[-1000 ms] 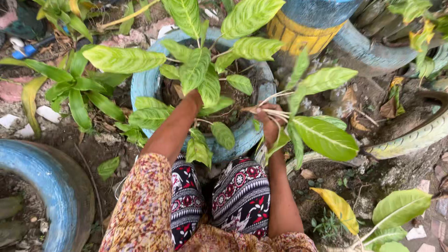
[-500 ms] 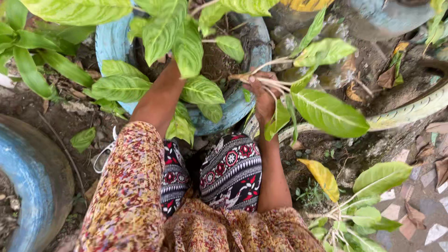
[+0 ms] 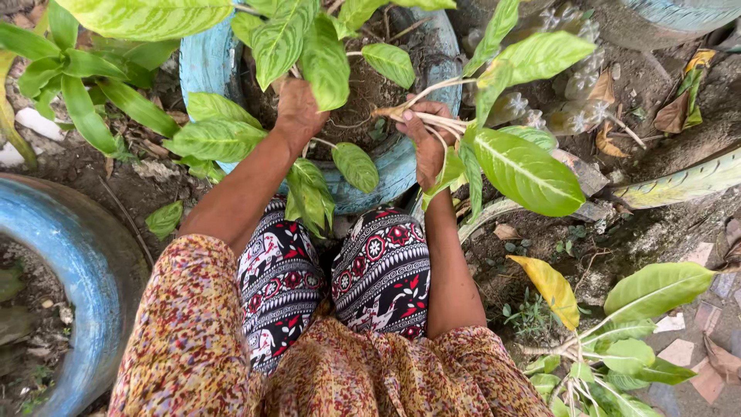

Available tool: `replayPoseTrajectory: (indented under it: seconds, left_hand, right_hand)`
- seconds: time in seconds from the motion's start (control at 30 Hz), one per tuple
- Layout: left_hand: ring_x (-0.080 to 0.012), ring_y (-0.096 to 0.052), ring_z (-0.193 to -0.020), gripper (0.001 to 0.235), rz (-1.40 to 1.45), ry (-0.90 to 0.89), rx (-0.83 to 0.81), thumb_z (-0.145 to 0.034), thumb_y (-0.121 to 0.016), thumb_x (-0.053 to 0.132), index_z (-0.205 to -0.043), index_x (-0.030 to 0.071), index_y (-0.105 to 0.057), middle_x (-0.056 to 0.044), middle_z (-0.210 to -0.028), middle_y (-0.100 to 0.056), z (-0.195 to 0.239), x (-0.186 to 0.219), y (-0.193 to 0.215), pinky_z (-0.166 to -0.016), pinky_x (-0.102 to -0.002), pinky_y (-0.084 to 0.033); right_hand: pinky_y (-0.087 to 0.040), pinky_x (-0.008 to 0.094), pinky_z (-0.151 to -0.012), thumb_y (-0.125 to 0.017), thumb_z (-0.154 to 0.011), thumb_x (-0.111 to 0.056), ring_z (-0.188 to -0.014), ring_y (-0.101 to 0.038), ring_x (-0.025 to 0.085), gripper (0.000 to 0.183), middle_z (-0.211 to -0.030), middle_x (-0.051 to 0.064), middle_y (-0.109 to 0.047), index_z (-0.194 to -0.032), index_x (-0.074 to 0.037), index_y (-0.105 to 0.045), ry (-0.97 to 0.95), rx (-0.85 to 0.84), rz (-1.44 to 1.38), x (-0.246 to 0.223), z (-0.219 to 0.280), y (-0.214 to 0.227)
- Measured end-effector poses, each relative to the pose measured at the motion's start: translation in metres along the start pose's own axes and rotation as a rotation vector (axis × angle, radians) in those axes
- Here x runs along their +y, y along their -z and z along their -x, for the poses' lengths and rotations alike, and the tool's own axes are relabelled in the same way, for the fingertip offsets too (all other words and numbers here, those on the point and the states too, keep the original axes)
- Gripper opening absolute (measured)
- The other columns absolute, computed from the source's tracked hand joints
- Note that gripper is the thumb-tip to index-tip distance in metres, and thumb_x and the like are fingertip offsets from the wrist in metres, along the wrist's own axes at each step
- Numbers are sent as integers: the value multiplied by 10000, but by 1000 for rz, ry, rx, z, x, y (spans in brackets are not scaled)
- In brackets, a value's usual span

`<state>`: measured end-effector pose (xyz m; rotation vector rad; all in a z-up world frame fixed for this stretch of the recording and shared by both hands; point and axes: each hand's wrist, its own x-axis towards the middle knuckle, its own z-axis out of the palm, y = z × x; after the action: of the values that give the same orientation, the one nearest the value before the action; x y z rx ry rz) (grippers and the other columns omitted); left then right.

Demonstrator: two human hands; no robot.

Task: The person manipulates soil and plants inside a blue tire planter, using shears to cut stems and their hands to move and settle soil around the roots.

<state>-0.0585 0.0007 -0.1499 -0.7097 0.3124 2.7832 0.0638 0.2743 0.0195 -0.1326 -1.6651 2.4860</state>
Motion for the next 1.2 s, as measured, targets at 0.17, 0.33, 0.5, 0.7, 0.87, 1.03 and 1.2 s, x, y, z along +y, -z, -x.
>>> replayPoseTrajectory:
  seconds: [0.17, 0.33, 0.5, 0.7, 0.87, 1.03, 1.2]
  left_hand:
    - [-319, -611, -1283, 528, -4, 15, 2, -1054, -427, 425, -1449, 96, -547, -130, -1418, -629, 12, 1, -2, -1094, -491, -498]
    - [-321, -611, -1287, 540, -2, 7, -14, -1054, -416, 431, -1457, 94, -540, -134, -1423, -628, -13, 9, -25, -1092, -493, -499]
    - [-322, -610, -1290, 552, 40, 106, -1, -1054, -406, 436, -1466, 91, -532, -137, -1427, -626, -52, -21, -30, -1090, -494, -501]
    - [-336, -595, -1277, 503, 160, 186, -3, -1089, -361, 333, -1456, 45, -547, -172, -1480, -582, -37, -5, -42, -1092, -506, -500]
    - [-298, -524, -1368, 460, 840, 114, 179, -1078, -390, 351, -1443, 111, -533, -106, -1529, -521, 1, -15, -63, -1153, -475, -433]
    - [-308, -493, -1390, 466, 2618, 328, 272, -1035, -462, 291, -1454, 104, -541, -119, -1535, -516, 47, -15, -111, -1163, -480, -388]
    - [-319, -462, -1412, 492, 2755, 592, 365, -992, -534, 231, -1466, 97, -549, -133, -1540, -512, 99, -15, -127, -1172, -484, -343]
  right_hand:
    - [-658, 356, -853, -764, -945, -62, -1026, -734, 243, 220, -1304, 205, -669, -1073, -11, -592, -8, -12, -9, 3, 2, 3]
    - [-659, 359, -868, -770, -942, -86, -1053, -731, 250, 235, -1323, 210, -661, -1062, -17, -579, -34, -45, 23, 7, 2, 0]
    - [-646, 358, -885, -787, -924, -56, -1075, -724, 253, 263, -1330, 220, -657, -1068, 3, -575, -32, -86, 6, 11, -4, 6]
    - [-656, 361, -824, -797, -883, -43, -1011, -723, 235, 269, -1258, 190, -659, -1034, -11, -576, -51, -26, 40, 13, -9, -5]
    - [-659, 345, -840, -802, -898, -39, -1015, -740, 235, 240, -1243, 200, -692, -1028, 4, -605, -22, -57, 46, 11, 2, 1]
    - [-662, 334, -826, -801, -893, -47, -998, -739, 222, 242, -1227, 183, -686, -1026, -15, -601, -46, -45, 65, 17, -1, 3]
    - [-666, 368, -785, -802, -889, -46, -949, -773, 243, 254, -1106, 205, -717, -1041, 9, -606, -8, -85, 99, 56, -29, 5]
